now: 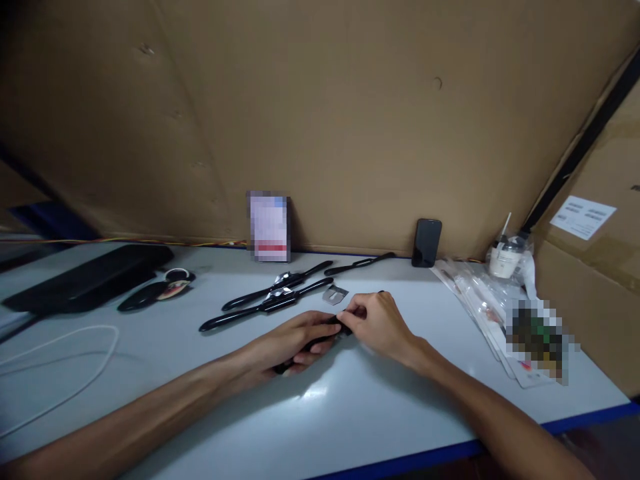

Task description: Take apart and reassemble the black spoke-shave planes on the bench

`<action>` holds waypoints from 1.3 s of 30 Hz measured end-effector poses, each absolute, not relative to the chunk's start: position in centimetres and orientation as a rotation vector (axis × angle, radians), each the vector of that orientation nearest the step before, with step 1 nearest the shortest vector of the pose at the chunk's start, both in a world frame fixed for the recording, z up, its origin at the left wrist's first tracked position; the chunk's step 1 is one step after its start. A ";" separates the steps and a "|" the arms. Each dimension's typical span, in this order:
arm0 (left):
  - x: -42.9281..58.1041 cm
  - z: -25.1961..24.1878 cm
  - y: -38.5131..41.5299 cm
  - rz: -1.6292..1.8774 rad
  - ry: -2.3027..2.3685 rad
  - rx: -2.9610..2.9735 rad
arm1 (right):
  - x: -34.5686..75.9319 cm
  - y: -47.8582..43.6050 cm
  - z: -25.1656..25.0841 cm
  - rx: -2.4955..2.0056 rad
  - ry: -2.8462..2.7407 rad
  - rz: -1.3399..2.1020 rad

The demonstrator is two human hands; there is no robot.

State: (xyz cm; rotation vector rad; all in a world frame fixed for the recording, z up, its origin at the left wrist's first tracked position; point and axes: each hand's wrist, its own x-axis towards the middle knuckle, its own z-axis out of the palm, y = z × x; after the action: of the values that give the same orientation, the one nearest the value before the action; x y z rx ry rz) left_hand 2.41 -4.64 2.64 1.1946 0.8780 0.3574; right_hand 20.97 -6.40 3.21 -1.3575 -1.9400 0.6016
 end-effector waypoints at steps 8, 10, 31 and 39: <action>2.2 2.5 -4.3 0.344 0.841 1.150 | 21.9 -6.3 3.0 -1.264 -2.051 0.487; 2.1 2.5 -4.3 0.334 0.838 1.158 | 21.5 -6.5 2.7 -1.291 -2.085 0.385; 2.0 3.5 -4.6 0.250 0.873 1.187 | 22.1 -7.0 3.3 -1.210 -2.033 0.610; 1.8 3.5 -4.4 0.214 0.861 1.193 | 23.0 -6.7 2.8 -1.149 -2.172 0.499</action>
State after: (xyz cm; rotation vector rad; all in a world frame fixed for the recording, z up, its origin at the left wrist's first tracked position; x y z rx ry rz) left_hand 1.84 -4.39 3.51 1.1929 0.8606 0.2140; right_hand 23.04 -6.72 2.77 -1.1491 -2.1719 0.4989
